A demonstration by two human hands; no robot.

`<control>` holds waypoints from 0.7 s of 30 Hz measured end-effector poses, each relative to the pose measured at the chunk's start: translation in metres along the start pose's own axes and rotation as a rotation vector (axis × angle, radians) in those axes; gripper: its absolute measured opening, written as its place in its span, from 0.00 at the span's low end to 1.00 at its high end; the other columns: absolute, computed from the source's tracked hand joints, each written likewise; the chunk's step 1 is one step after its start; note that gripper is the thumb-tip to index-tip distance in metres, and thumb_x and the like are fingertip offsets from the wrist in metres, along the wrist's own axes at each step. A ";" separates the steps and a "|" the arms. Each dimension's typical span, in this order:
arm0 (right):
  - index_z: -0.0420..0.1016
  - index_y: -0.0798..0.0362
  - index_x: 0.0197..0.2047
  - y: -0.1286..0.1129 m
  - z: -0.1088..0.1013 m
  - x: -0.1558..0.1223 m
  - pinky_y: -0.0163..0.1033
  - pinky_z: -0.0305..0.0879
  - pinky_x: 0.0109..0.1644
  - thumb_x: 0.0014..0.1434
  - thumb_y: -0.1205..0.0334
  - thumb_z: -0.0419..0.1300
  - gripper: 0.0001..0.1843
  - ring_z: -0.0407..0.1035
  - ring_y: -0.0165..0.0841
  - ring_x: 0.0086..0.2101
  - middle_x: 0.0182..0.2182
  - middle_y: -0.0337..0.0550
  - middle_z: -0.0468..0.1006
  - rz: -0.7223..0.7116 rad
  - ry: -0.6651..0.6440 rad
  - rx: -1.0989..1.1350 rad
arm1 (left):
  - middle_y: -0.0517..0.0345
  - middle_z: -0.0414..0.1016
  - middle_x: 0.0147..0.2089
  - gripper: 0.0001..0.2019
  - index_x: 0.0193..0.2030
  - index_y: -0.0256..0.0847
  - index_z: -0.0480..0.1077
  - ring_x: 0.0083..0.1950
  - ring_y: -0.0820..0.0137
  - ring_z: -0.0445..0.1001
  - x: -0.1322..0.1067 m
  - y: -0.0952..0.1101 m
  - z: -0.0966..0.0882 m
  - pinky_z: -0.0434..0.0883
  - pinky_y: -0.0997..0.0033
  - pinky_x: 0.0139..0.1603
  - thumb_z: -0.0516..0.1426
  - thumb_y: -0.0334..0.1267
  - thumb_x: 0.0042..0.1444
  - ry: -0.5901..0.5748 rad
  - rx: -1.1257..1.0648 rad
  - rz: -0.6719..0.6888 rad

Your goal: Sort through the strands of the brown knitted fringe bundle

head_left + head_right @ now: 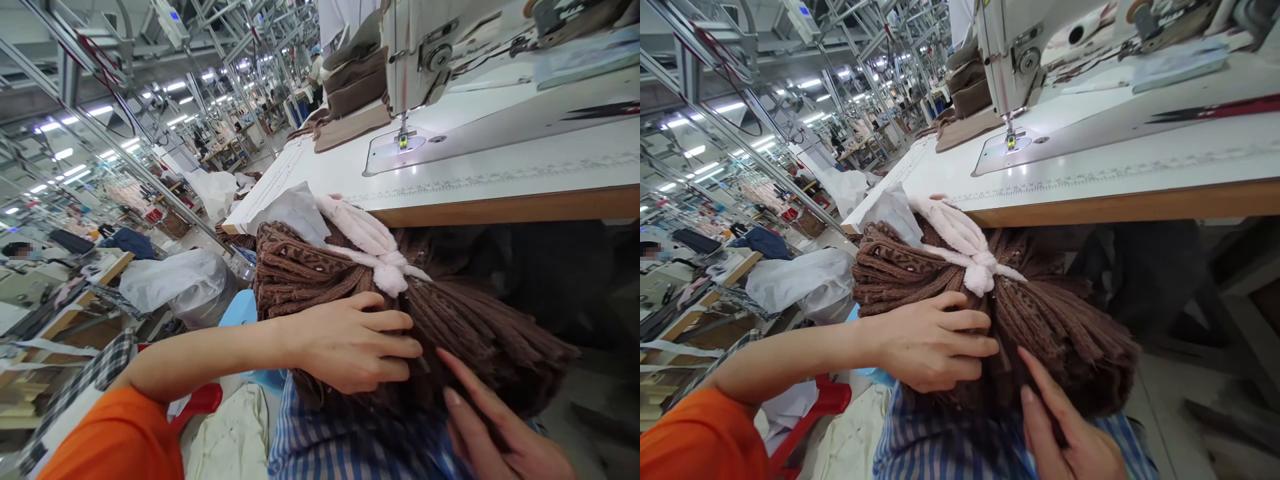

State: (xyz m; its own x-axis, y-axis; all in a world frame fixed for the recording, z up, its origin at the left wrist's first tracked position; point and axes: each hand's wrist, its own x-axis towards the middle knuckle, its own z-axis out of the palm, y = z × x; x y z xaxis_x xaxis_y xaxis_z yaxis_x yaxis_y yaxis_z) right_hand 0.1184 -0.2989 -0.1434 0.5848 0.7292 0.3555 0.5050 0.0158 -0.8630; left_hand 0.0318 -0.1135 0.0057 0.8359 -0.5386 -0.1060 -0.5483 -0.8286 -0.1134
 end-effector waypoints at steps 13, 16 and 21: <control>0.68 0.47 0.54 0.001 0.005 0.011 0.25 0.59 0.19 0.63 0.47 0.55 0.20 0.66 0.26 0.19 0.23 0.30 0.71 0.016 0.075 -0.056 | 0.62 0.69 0.24 0.08 0.38 0.34 0.65 0.27 0.70 0.64 0.017 0.012 0.005 0.54 0.65 0.31 0.53 0.36 0.52 0.003 0.026 -0.239; 0.61 0.47 0.60 -0.001 0.008 0.008 0.26 0.59 0.20 0.64 0.45 0.53 0.25 0.60 0.24 0.15 0.21 0.28 0.67 0.005 0.039 -0.057 | 0.60 0.69 0.26 0.05 0.32 0.35 0.64 0.30 0.69 0.64 0.018 0.014 0.004 0.53 0.65 0.31 0.55 0.34 0.50 -0.030 0.037 -0.247; 0.46 0.52 0.66 -0.004 0.015 0.004 0.29 0.61 0.20 0.62 0.44 0.53 0.36 0.63 0.29 0.17 0.21 0.31 0.66 -0.030 -0.041 -0.096 | 0.60 0.68 0.29 0.03 0.32 0.38 0.64 0.34 0.68 0.63 0.008 0.012 0.004 0.53 0.64 0.34 0.53 0.35 0.55 -0.006 0.034 -0.217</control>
State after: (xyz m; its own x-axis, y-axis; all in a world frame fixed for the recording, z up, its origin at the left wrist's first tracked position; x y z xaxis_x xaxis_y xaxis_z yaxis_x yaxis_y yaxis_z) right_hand 0.1095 -0.2859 -0.1438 0.5428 0.7570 0.3637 0.5816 -0.0263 -0.8130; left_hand 0.0320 -0.1275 -0.0002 0.9343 -0.3472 -0.0812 -0.3562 -0.9192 -0.1678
